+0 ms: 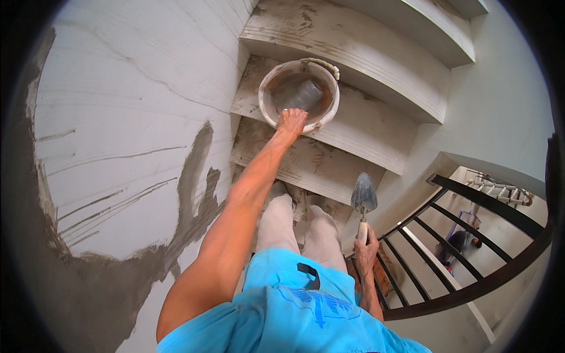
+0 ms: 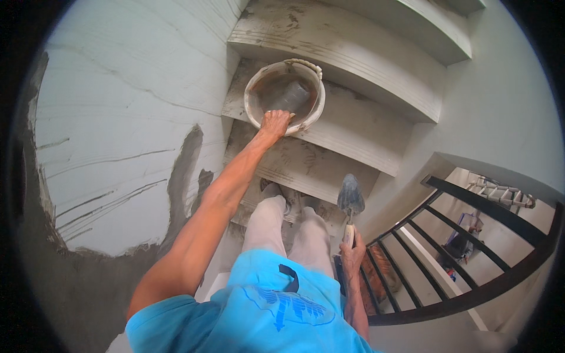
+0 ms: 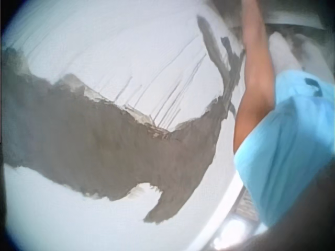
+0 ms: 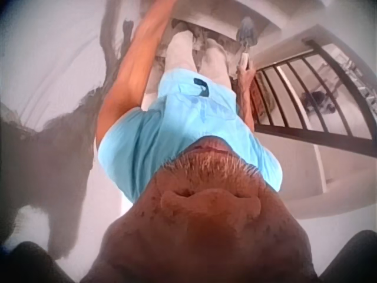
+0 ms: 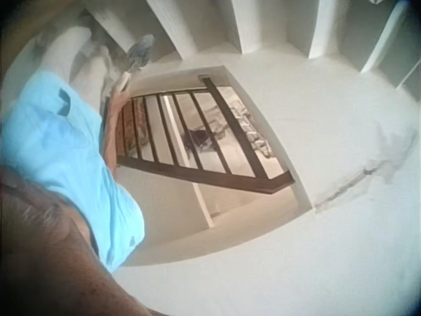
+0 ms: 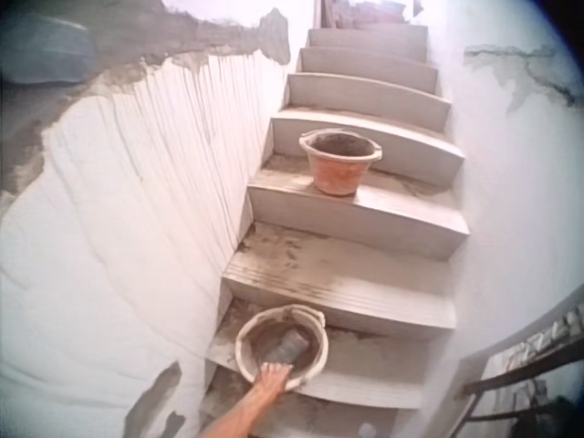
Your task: The person applies plaster to a curved wall using a trowel and a brush. They repeatedly scoop plaster from a bucket and spread it across the surface, smoothing the material with the trowel and occasionally using the brush to refine the edges.
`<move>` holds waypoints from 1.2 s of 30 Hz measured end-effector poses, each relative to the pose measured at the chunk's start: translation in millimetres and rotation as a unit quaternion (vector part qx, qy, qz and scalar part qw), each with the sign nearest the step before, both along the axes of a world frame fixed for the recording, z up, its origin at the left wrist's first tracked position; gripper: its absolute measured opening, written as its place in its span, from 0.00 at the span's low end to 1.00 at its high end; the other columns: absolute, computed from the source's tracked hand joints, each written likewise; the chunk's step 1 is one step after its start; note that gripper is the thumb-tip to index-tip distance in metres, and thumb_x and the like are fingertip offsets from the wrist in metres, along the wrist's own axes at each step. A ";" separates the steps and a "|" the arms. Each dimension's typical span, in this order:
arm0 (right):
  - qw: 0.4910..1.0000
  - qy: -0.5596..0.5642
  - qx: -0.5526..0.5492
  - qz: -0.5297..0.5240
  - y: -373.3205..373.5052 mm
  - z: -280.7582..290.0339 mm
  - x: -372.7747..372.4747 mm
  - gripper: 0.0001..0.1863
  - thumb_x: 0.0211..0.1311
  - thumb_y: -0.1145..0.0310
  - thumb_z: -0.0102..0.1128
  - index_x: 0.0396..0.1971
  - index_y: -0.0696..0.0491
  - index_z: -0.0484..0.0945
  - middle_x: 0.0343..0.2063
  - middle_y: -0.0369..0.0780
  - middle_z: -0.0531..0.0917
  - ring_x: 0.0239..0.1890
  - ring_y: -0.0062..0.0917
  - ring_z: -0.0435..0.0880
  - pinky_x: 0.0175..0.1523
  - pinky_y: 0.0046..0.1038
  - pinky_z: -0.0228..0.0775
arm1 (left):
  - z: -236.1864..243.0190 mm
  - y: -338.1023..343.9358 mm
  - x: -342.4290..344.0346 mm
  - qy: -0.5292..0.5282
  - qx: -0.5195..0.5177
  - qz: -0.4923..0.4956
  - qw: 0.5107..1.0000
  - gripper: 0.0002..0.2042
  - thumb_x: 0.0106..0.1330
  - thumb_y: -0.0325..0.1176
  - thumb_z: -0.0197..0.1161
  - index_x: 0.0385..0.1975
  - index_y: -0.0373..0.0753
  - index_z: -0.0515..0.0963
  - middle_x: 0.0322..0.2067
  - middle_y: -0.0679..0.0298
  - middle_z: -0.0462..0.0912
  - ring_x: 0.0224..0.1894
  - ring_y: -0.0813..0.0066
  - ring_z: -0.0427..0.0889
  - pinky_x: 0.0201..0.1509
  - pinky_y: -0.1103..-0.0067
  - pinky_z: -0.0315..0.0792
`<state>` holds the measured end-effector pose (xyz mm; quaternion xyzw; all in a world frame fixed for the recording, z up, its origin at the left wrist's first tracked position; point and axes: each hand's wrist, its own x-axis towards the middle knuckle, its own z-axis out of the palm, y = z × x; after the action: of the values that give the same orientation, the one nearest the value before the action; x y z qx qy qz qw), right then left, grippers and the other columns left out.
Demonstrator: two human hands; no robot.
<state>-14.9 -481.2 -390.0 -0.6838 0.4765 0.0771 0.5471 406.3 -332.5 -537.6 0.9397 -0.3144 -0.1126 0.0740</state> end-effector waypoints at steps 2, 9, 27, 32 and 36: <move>1.000 0.014 -0.001 -0.006 3.5 -1.8 -3.0 0.35 0.48 0.77 0.57 0.63 0.58 0.75 0.34 0.40 0.80 0.30 0.22 0.80 0.32 0.27 0.75 | -6.8 -8.5 5.0 0.009 0.028 -0.011 1.000 0.06 0.63 0.30 0.63 0.32 0.40 0.88 0.34 0.51 0.89 0.41 0.56 0.89 0.43 0.65 0.82; 0.999 0.030 0.009 -0.008 5.0 -11.8 -7.1 0.35 0.49 0.77 0.56 0.63 0.58 0.75 0.33 0.41 0.80 0.25 0.22 0.77 0.29 0.26 0.73 | 27.0 -6.8 18.7 0.028 -0.023 0.062 0.997 0.09 0.62 0.31 0.63 0.33 0.36 0.88 0.32 0.45 0.87 0.40 0.49 0.89 0.42 0.59 0.82; 0.981 -0.164 0.051 0.088 -11.9 -81.1 75.1 0.29 0.48 0.74 0.52 0.55 0.60 0.78 0.22 0.37 0.76 0.16 0.21 0.74 0.18 0.25 0.70 | 97.6 97.1 -80.0 0.504 -0.600 0.412 0.465 0.16 0.76 0.49 0.60 0.46 0.42 0.75 0.21 0.76 0.68 0.14 0.92 0.57 0.13 0.89 0.54; 0.974 -0.162 0.106 0.118 -1.9 -52.6 93.6 0.27 0.49 0.75 0.53 0.53 0.60 0.77 0.21 0.38 0.76 0.15 0.23 0.75 0.18 0.26 0.72 | 169.7 140.0 -98.5 0.442 -0.659 0.357 0.493 0.17 0.76 0.47 0.60 0.49 0.37 0.75 0.22 0.76 0.68 0.14 0.94 0.57 0.13 0.90 0.54; 0.959 -0.184 0.156 0.150 10.8 -22.2 116.0 0.25 0.48 0.76 0.54 0.51 0.60 0.76 0.20 0.38 0.76 0.14 0.23 0.76 0.18 0.28 0.72 | 251.4 180.5 -119.8 0.384 -0.688 0.325 0.522 0.20 0.74 0.50 0.63 0.50 0.37 0.74 0.22 0.75 0.67 0.15 0.94 0.57 0.13 0.90 0.55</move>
<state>101.1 -470.4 -412.2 -0.6558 0.2417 0.1047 0.7075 286.5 -152.0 -286.3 0.4989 0.0920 -0.1793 0.8429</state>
